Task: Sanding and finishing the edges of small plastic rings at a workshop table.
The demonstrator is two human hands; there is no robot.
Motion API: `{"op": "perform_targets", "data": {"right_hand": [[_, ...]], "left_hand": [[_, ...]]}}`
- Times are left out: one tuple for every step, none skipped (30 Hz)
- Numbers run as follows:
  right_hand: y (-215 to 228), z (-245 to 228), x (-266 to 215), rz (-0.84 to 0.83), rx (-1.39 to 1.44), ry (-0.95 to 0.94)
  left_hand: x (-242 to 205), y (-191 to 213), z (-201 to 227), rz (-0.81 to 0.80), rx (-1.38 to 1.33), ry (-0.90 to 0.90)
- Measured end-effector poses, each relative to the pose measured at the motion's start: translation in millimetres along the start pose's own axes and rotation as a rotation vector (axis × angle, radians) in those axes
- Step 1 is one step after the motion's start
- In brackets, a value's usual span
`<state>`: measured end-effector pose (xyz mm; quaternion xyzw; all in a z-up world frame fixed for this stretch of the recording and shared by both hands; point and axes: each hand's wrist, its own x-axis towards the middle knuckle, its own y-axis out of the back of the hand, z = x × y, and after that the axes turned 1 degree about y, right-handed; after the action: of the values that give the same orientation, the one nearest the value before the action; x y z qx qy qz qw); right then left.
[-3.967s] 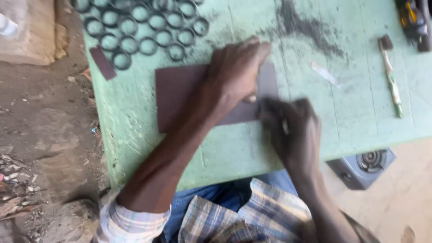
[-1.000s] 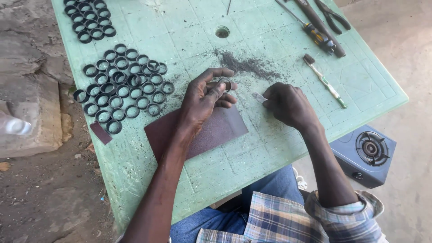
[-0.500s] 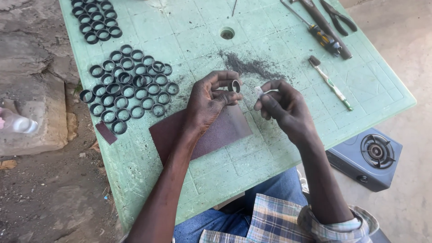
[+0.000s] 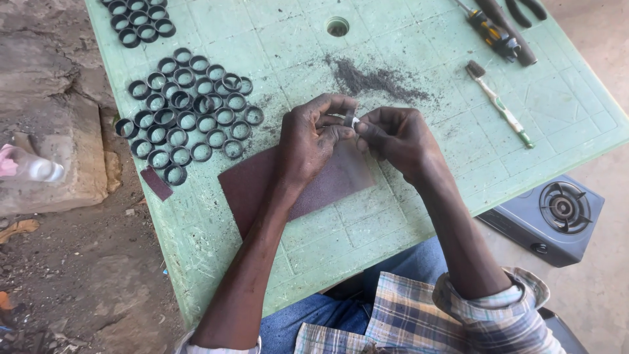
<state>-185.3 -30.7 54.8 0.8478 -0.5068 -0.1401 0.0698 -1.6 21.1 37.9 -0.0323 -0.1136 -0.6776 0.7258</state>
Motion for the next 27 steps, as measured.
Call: {"op": "perform_targets", "data": {"right_hand": [[-2.5, 1.1, 2.1, 0.0, 0.003, -0.005], [-4.8, 2.2, 4.1, 0.042, -0.045, -0.02], [-6.4, 2.8, 6.3, 0.087, -0.093, -0.035], [-8.2, -1.7, 5.5, 0.089, -0.091, -0.04], [-9.5, -6.3, 4.9, 0.115, -0.144, -0.059], [-10.9, -11.0, 4.3, 0.14, -0.197, -0.079], [-11.1, -9.7, 4.9, 0.142, -0.194, -0.082], [-11.6, -8.5, 5.5, 0.143, -0.193, -0.063], [-12.0, -7.5, 6.1, 0.142, -0.192, -0.045], [-13.3, -8.0, 5.5, 0.143, -0.191, -0.048], [-14.4, -8.4, 5.1, 0.163, -0.189, -0.005], [-15.6, -9.0, 4.5, 0.182, -0.187, 0.038], [-16.2, -10.3, 4.1, 0.181, -0.185, 0.038], [-16.9, -11.7, 3.6, 0.186, -0.201, 0.073], [-17.4, -13.2, 3.1, 0.194, -0.217, 0.109], [-15.0, -15.4, 4.2, 0.196, -0.215, 0.109], [-13.2, -17.8, 5.2, 0.16, -0.181, 0.016], [-11.5, -20.2, 6.3, 0.123, -0.147, -0.077], [-9.7, -19.2, 5.5, 0.128, -0.146, -0.073], [-7.9, -17.9, 4.9, 0.093, -0.108, -0.078], [-4.9, -15.7, 2.0, 0.056, -0.073, -0.09], [-3.9, -16.5, 1.2, 0.058, -0.075, -0.094], [-4.3, -17.0, 0.5, 0.059, -0.081, -0.092], [-4.7, -17.5, -0.3, 0.06, -0.087, -0.09], [-5.1, -16.7, -0.1, 0.061, -0.085, -0.093], [-5.6, -16.1, 0.0, 0.058, -0.051, -0.077], [-5.8, -15.9, 1.0, 0.055, -0.017, -0.058]], "left_hand": [[-1.0, 0.1, 0.6, -0.003, 0.0, 0.005], [-1.8, 0.0, 1.4, 0.011, -0.009, 0.035], [-1.7, -0.3, 2.5, 0.024, -0.019, 0.064], [-2.1, 0.4, -2.3, 0.019, -0.019, 0.068], [-1.9, 1.0, -6.9, 0.025, 0.01, 0.051], [-1.8, 1.5, -11.4, 0.03, 0.039, 0.035], [-1.7, 1.2, -9.1, 0.026, 0.039, 0.037], [-1.6, 1.1, -6.8, 0.021, 0.031, 0.058], [-1.7, 0.9, -4.4, 0.019, 0.021, 0.078], [-0.6, 1.4, -6.5, 0.016, 0.021, 0.081], [0.5, 1.6, -8.8, 0.012, 0.024, 0.125], [1.6, 1.9, -10.9, 0.007, 0.027, 0.169], [1.5, 2.6, -10.8, 0.008, 0.028, 0.171], [1.3, 3.4, -10.5, 0.021, 0.006, 0.195], [1.6, 4.1, -10.2, 0.032, -0.016, 0.219], [2.4, 3.1, -13.8, 0.03, -0.014, 0.219], [2.4, 2.8, -17.0, 0.013, -0.065, 0.188], [2.6, 2.6, -20.3, -0.004, -0.115, 0.158], [2.8, 2.7, -15.8, -0.007, -0.113, 0.153], [3.0, 2.7, -11.6, 0.009, -0.094, 0.139], [1.2, 0.2, -7.7, 0.024, -0.081, 0.131], [1.5, -0.5, -5.7, 0.022, -0.085, 0.132], [1.3, 0.0, -3.7, 0.024, -0.091, 0.094], [1.0, 0.4, -1.6, 0.026, -0.098, 0.055], [0.3, 0.3, -1.6, 0.024, -0.098, 0.057], [-0.5, 0.3, -1.4, 0.021, -0.085, 0.063], [-0.2, 0.5, -1.2, 0.019, -0.071, 0.066]]}}
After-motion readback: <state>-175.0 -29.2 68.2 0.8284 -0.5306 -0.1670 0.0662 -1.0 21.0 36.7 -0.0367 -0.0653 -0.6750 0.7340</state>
